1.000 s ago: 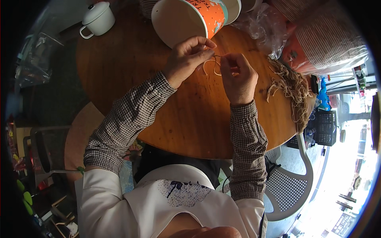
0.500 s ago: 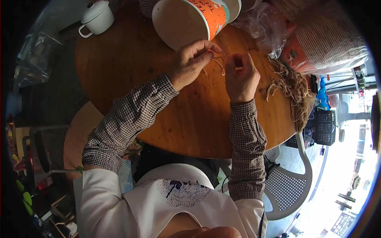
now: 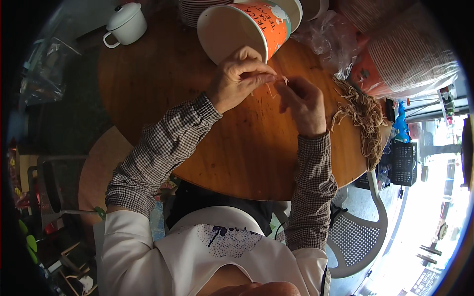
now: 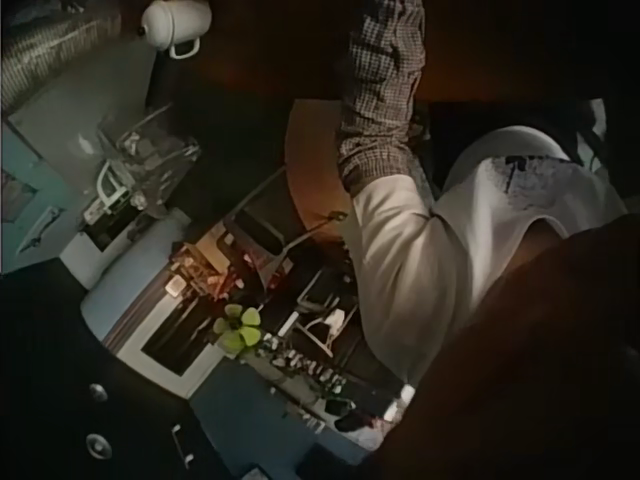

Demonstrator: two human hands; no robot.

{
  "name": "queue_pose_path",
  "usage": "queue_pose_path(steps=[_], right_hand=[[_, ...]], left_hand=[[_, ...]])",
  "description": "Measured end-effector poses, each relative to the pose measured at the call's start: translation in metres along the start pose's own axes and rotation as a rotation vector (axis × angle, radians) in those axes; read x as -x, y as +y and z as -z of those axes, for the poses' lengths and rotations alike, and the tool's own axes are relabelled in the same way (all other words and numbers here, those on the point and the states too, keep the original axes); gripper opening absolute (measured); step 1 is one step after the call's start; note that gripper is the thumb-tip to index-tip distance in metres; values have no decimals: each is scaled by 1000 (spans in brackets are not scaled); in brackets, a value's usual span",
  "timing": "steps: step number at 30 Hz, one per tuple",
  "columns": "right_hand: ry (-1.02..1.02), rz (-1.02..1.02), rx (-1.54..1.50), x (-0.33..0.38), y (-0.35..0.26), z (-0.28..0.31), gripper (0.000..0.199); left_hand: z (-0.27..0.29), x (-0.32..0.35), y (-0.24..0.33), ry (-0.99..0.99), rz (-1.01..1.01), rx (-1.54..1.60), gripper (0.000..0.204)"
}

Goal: Attaching string handles to paper buckets by threading string through pre-cut holes and tying knots.

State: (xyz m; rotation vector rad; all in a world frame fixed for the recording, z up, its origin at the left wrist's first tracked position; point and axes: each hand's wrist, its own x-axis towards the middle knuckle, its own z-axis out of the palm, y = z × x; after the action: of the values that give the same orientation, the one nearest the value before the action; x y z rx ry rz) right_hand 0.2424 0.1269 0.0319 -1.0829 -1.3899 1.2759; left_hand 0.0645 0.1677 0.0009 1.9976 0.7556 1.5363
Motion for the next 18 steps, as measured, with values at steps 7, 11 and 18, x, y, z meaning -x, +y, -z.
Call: queue_pose_path(steps=[7,11,18], right_hand=[[-113,-7,-202,13,-20,14,9],[-531,154,-663,15,-19,35,12],[-970,311,-767,11,-6,28,14]], left_hand=[[0,-1,0,-70,-98,113,14],[2,-2,-10,-67,-102,38,13],[-13,3,4,-163,-466,-406,15]])
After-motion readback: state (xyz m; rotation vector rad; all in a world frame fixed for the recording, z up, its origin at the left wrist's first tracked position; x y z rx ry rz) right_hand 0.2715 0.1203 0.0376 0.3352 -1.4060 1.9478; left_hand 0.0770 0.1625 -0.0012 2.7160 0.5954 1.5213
